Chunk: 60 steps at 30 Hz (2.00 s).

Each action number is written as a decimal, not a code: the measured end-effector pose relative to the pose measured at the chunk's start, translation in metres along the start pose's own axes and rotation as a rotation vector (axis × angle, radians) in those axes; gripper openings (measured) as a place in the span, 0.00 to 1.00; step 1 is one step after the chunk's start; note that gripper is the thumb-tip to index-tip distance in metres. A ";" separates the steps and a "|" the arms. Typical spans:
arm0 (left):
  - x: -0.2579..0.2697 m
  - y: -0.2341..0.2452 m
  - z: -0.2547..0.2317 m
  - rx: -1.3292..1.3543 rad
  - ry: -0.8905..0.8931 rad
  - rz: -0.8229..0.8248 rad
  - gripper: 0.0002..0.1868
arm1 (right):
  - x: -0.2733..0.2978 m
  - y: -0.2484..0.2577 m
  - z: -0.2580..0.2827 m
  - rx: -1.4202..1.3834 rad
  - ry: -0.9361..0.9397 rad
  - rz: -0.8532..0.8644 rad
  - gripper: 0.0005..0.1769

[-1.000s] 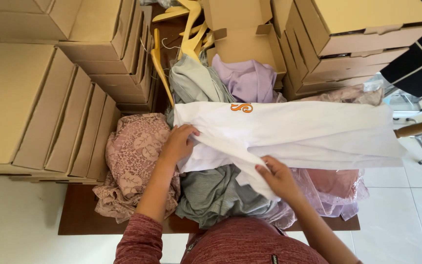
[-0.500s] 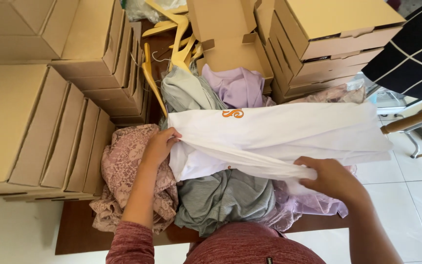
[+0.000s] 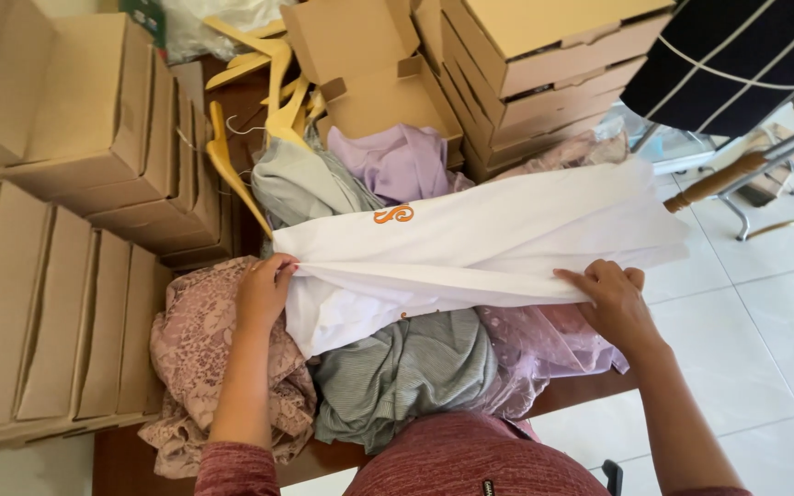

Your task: Folding a white t-shirt and placing it inside a plastic bag in a clothing stockroom.

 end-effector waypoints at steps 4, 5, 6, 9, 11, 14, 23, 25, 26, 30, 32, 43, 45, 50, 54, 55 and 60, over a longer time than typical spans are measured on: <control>0.000 -0.004 0.006 -0.032 0.018 -0.019 0.07 | 0.021 0.010 -0.034 -0.030 -0.087 -0.144 0.18; 0.003 -0.003 0.002 -0.032 0.007 -0.011 0.07 | 0.021 0.014 -0.037 -0.029 -0.100 -0.147 0.18; 0.003 -0.002 0.000 -0.035 0.025 -0.013 0.07 | 0.023 0.017 -0.044 -0.072 -0.136 -0.149 0.17; 0.003 -0.007 0.004 -0.031 0.081 0.012 0.08 | 0.031 0.006 -0.082 -0.252 -0.291 -0.127 0.18; 0.004 -0.015 0.003 -0.021 0.123 0.034 0.08 | 0.033 -0.002 -0.105 -0.388 -0.398 -0.109 0.20; 0.007 -0.011 -0.040 -0.106 0.025 -0.057 0.11 | 0.033 -0.007 -0.123 -0.543 -0.555 -0.077 0.25; 0.054 -0.110 -0.253 0.180 -0.421 0.061 0.15 | 0.042 -0.015 -0.115 -0.622 -0.355 -0.060 0.34; 0.055 -0.134 -0.277 0.189 -0.475 0.080 0.15 | 0.051 -0.031 -0.139 -0.737 -0.484 -0.066 0.28; 0.053 -0.140 -0.283 0.189 -0.470 0.081 0.15 | 0.053 -0.037 -0.144 -0.737 -0.484 -0.060 0.28; 0.049 -0.161 -0.307 0.158 -0.483 0.103 0.14 | 0.063 -0.039 -0.150 -0.864 -0.524 -0.113 0.27; 0.046 -0.168 -0.313 0.154 -0.472 0.097 0.14 | 0.063 -0.036 -0.149 -0.854 -0.495 -0.146 0.28; 0.021 -0.144 -0.318 0.277 -0.426 -0.011 0.02 | 0.023 0.039 -0.139 -1.034 -0.342 -0.334 0.11; 0.009 -0.144 -0.298 0.323 -0.239 0.042 0.03 | 0.006 0.056 -0.123 -0.980 -0.316 -0.320 0.10; -0.007 -0.125 -0.265 0.367 -0.183 -0.017 0.07 | -0.045 0.068 -0.116 -0.846 -0.296 -0.318 0.07; -0.008 -0.119 -0.247 0.261 -0.064 0.192 0.22 | -0.066 0.022 -0.171 -0.614 -0.321 -0.419 0.11; -0.009 -0.116 -0.243 0.133 -0.072 0.216 0.26 | -0.071 0.008 -0.185 -0.570 -0.304 -0.450 0.13; 0.007 -0.112 -0.198 0.140 -0.123 0.142 0.22 | -0.077 0.013 -0.185 -0.754 -0.382 -0.375 0.14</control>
Point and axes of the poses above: each hand's wrist, its own x-axis away from the middle knuckle, its own y-axis out of the back of the hand, z = x × y, the point moved 10 cm from there along -x, towards the middle knuckle, and after that the axes turned 1 degree about z, right-handed, at the moved point
